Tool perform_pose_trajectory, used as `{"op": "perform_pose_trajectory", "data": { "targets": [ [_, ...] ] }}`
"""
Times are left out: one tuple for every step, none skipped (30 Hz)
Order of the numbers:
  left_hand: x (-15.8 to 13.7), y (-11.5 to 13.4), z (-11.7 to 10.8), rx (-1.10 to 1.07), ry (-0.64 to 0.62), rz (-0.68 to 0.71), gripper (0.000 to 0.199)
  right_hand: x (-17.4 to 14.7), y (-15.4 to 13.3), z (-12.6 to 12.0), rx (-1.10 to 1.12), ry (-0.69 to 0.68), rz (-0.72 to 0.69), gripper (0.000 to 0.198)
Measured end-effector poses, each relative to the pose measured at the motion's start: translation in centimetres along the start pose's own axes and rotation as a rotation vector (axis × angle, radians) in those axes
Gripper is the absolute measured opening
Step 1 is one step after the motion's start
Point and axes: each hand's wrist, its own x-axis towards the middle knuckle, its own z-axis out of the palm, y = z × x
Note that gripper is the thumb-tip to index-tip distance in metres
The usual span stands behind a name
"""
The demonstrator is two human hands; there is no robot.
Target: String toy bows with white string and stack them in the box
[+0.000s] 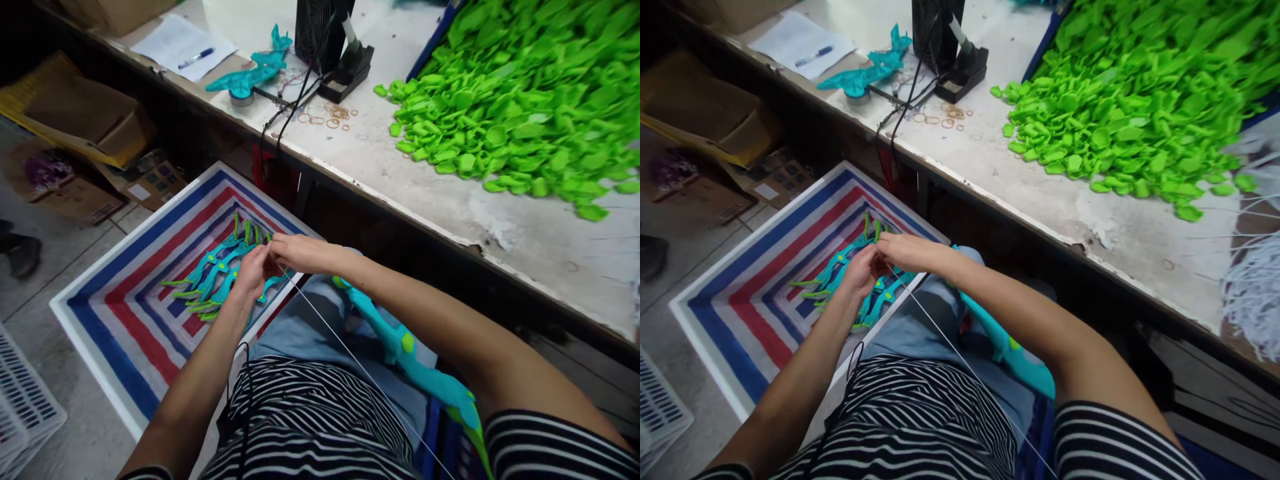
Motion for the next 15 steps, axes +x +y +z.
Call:
{"op": "perform_pose_trajectory", "data": {
  "targets": [
    [0.1, -0.1, 0.0, -0.011, 0.009, -0.009, 0.031, 0.0, 0.0, -0.1, -0.017, -0.034, -0.001, 0.014],
    [0.2, -0.2, 0.0, -0.020, 0.015, -0.013, 0.028, 0.1, -0.1, -0.2, -0.035, -0.061, -0.010, 0.014],
    [0.3, -0.4, 0.0, -0.029, 0.020, -0.013, 0.026, 0.2, -0.1, -0.4, -0.058, -0.079, -0.023, 0.015],
    [0.4, -0.6, 0.1, -0.039, 0.019, -0.008, 0.023, 0.2, 0.0, -0.5, -0.086, -0.093, -0.036, 0.016],
    [0.5, -0.8, 0.2, -0.056, 0.016, 0.006, 0.020, 0.2, 0.0, -0.6, -0.121, -0.106, -0.050, 0.017],
    [0.6, -1.1, 0.3, -0.082, 0.013, 0.027, 0.019, 0.3, -0.1, -0.7, -0.164, -0.118, -0.060, 0.018],
    [0.7, -1.4, 0.4, -0.116, 0.011, 0.052, 0.018, 0.2, -0.1, -0.7, -0.216, -0.129, -0.063, 0.020],
    [0.7, -1.7, 0.6, -0.155, 0.009, 0.074, 0.018, 0.2, -0.2, -0.6, -0.270, -0.139, -0.066, 0.022],
    [0.7, -2.0, 0.9, -0.196, 0.009, 0.095, 0.018, 0.1, -0.3, -0.4, -0.326, -0.144, -0.070, 0.024],
    [0.7, -2.3, 1.1, -0.234, 0.009, 0.112, 0.017, 0.0, -0.5, 0.0, -0.382, -0.136, -0.071, 0.026],
    [0.6, -2.6, 1.4, -0.266, 0.010, 0.122, 0.017, -0.1, -0.7, 0.4, -0.432, -0.115, -0.065, 0.027],
    [0.6, -2.9, 1.7, -0.293, 0.011, 0.133, 0.017, -0.3, -0.8, 0.9, -0.474, -0.083, -0.057, 0.028],
    [0.5, -3.1, 2.0, -0.314, 0.015, 0.147, 0.016, -0.5, -1.0, 1.4, -0.507, -0.046, -0.049, 0.028],
    [0.5, -3.3, 2.2, -0.330, 0.018, 0.165, 0.016, -0.7, -1.1, 1.9, -0.534, 0.000, -0.040, 0.029],
    [0.5, -3.5, 2.4, -0.338, 0.017, 0.188, 0.017, -0.9, -1.2, 2.4, -0.556, 0.048, -0.036, 0.030]
  ]
}}
